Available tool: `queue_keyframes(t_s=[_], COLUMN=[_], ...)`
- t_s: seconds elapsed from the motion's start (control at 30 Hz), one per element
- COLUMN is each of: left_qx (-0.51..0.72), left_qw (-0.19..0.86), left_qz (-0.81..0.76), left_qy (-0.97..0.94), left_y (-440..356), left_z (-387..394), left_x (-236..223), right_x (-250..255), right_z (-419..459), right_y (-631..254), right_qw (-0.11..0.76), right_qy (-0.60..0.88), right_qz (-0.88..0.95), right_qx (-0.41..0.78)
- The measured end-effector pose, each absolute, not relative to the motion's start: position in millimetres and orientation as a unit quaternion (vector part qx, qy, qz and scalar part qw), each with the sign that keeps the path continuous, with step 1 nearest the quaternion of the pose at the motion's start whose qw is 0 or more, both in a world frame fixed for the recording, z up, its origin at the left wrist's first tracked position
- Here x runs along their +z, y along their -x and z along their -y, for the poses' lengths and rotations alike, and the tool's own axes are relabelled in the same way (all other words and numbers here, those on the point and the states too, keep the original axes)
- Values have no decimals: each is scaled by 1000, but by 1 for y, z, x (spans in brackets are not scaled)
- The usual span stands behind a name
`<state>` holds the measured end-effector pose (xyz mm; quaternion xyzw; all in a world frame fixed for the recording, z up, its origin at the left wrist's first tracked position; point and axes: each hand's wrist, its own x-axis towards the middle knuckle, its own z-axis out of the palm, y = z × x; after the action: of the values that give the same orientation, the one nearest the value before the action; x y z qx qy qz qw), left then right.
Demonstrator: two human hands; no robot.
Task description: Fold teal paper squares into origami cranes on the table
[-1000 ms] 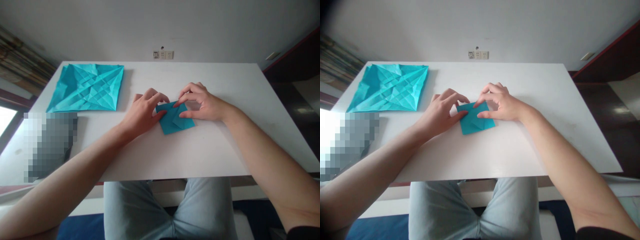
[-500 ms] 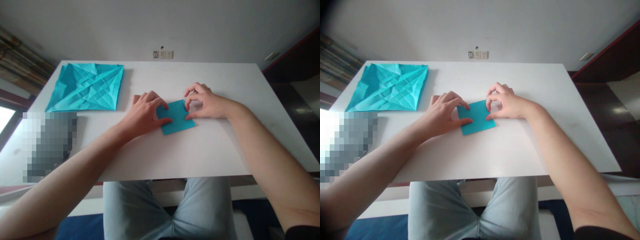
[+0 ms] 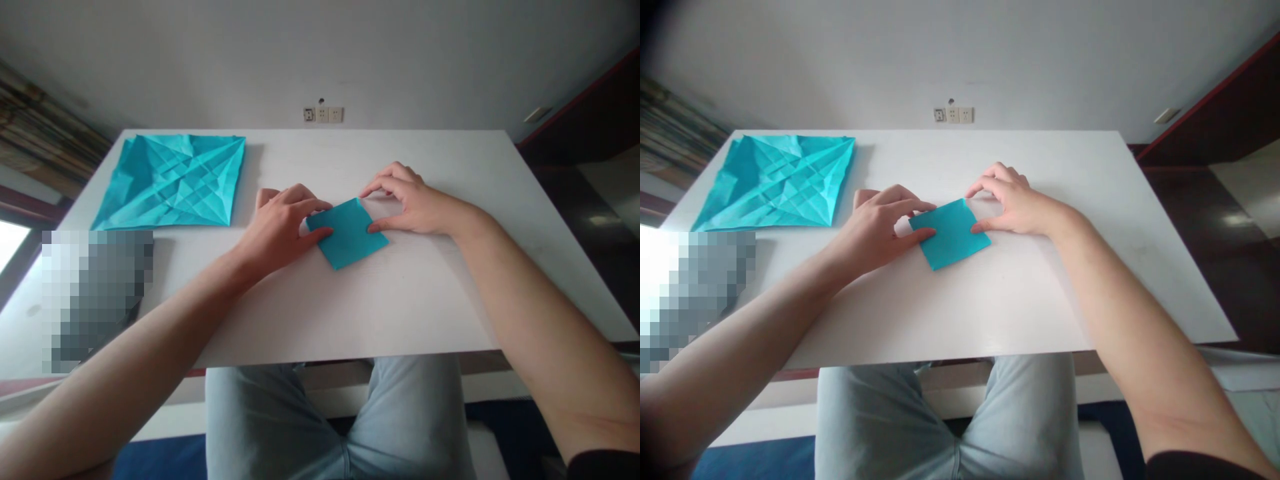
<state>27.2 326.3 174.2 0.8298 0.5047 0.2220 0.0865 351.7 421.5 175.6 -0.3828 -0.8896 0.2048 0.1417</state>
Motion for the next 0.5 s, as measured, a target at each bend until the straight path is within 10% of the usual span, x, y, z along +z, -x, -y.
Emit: queue_keyframes(t_s=[0.5], left_qx=[213], left_qw=[59], left_qz=[-494], left_qy=[-841], left_y=[-30], left_z=[-325], left_x=[179], right_x=[183], right_z=[-419], right_y=[-349], right_qw=[146], right_qy=[384], right_qz=[863], right_qx=[295])
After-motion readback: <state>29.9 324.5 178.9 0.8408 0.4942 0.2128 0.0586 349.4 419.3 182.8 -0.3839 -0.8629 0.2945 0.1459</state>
